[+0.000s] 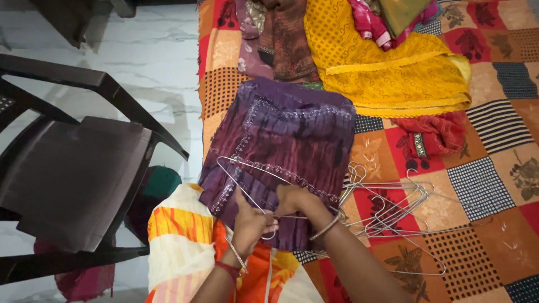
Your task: The person places a pink and orange patterned scarf onto a metal hanger and hangs it in a wardrobe. The person then picks up a purple patterned scarf, unfolds it, and places it onto a metal hanger.
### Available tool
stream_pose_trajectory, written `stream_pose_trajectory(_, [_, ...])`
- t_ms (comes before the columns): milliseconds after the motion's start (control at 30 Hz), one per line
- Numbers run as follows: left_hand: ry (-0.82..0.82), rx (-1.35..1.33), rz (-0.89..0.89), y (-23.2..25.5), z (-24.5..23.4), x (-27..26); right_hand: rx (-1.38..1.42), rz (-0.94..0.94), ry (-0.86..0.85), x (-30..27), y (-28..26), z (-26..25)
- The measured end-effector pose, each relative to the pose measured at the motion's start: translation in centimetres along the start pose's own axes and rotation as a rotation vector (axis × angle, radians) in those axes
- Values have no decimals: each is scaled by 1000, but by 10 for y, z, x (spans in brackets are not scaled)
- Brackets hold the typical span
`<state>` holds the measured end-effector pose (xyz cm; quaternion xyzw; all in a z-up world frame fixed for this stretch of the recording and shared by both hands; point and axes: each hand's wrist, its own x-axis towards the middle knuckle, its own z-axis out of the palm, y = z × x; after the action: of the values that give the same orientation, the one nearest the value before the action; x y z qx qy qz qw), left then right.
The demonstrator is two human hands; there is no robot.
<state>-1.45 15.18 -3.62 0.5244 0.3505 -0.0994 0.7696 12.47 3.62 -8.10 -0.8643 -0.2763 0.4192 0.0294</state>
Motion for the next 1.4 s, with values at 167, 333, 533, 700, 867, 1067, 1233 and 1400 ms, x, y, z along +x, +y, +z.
stream_pose_trajectory(167, [-80, 46, 94, -13, -9, 4, 54, -164, -1, 14, 0, 22])
stream_pose_trajectory(333, [-26, 340, 135, -10, -19, -3, 149, -370, 275, -12, -10, 16])
stream_pose_trajectory(533, [-65, 333, 141, -8, -23, -2, 139, -221, 244, -45, -20, 8])
stream_pose_trajectory(700, [26, 617, 128, -1, -22, -7, 232, -404, 438, -56, -13, 10])
stream_pose_trajectory(867, [-5, 1041, 236, 0, -26, -3, 263, -201, 596, -51, -20, 10])
stream_pose_trajectory(1067, [141, 1531, 751, 25, -25, 17, 235, -292, 669, -69, -34, 13])
stream_pose_trajectory(1233, [-307, 1811, 1042, 83, -11, 43, 264, -468, 712, -94, -43, 5])
stream_pose_trajectory(1400, [-497, 2215, 653, 89, -18, 61, 248, -457, 592, -103, -17, -2])
